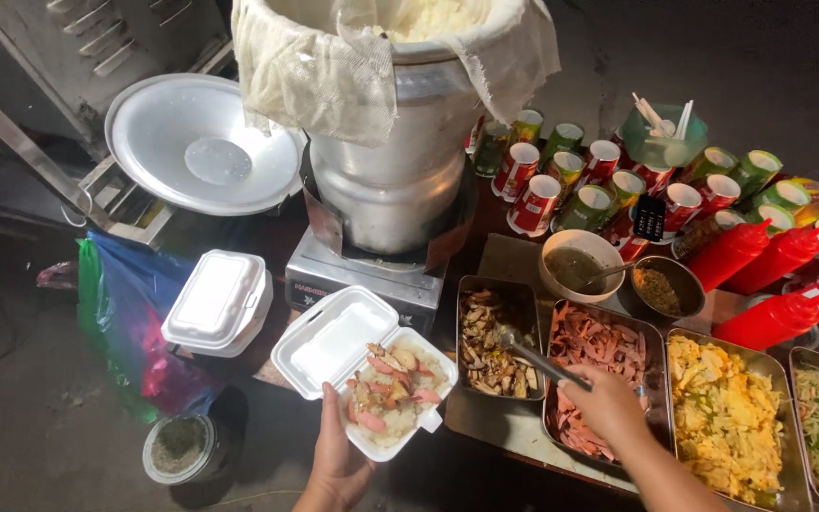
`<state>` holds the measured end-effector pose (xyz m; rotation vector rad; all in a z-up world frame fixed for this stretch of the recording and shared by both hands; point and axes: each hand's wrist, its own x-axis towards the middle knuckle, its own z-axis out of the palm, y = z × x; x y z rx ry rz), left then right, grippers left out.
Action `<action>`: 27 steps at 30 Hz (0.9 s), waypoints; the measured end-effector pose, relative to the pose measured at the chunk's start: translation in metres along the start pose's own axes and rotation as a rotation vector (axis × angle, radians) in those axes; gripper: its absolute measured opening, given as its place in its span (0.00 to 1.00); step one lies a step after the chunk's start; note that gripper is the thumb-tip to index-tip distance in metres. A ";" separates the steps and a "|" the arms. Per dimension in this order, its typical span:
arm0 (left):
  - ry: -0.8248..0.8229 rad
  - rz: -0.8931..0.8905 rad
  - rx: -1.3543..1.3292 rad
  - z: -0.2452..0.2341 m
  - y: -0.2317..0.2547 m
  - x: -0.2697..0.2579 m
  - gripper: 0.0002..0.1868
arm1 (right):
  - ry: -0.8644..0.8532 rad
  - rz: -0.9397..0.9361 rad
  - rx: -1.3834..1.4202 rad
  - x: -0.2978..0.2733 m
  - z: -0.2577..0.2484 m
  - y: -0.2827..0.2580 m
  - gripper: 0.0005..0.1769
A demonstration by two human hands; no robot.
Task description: The person scoops steaming white rice from a large metal cooker into a white styrofoam container using chopsticks. They then add sliced meat, scrambled eggs, and a red sauce from various trays on a street food cart before closing the container.
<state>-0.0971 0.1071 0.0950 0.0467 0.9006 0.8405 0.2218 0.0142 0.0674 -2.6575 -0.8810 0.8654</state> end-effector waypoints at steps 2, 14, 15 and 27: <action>0.015 -0.010 0.024 0.001 0.000 0.001 0.44 | 0.010 -0.018 -0.006 0.003 0.006 0.001 0.17; -0.022 0.017 -0.074 -0.011 -0.003 0.023 0.44 | 0.037 0.044 0.264 -0.051 -0.047 -0.002 0.19; -0.023 -0.007 -0.069 -0.012 -0.003 0.025 0.45 | 0.039 0.054 0.347 -0.049 -0.048 0.003 0.18; -0.069 -0.054 -0.063 0.007 0.003 0.028 0.44 | -0.197 -0.025 0.410 -0.097 -0.044 -0.023 0.21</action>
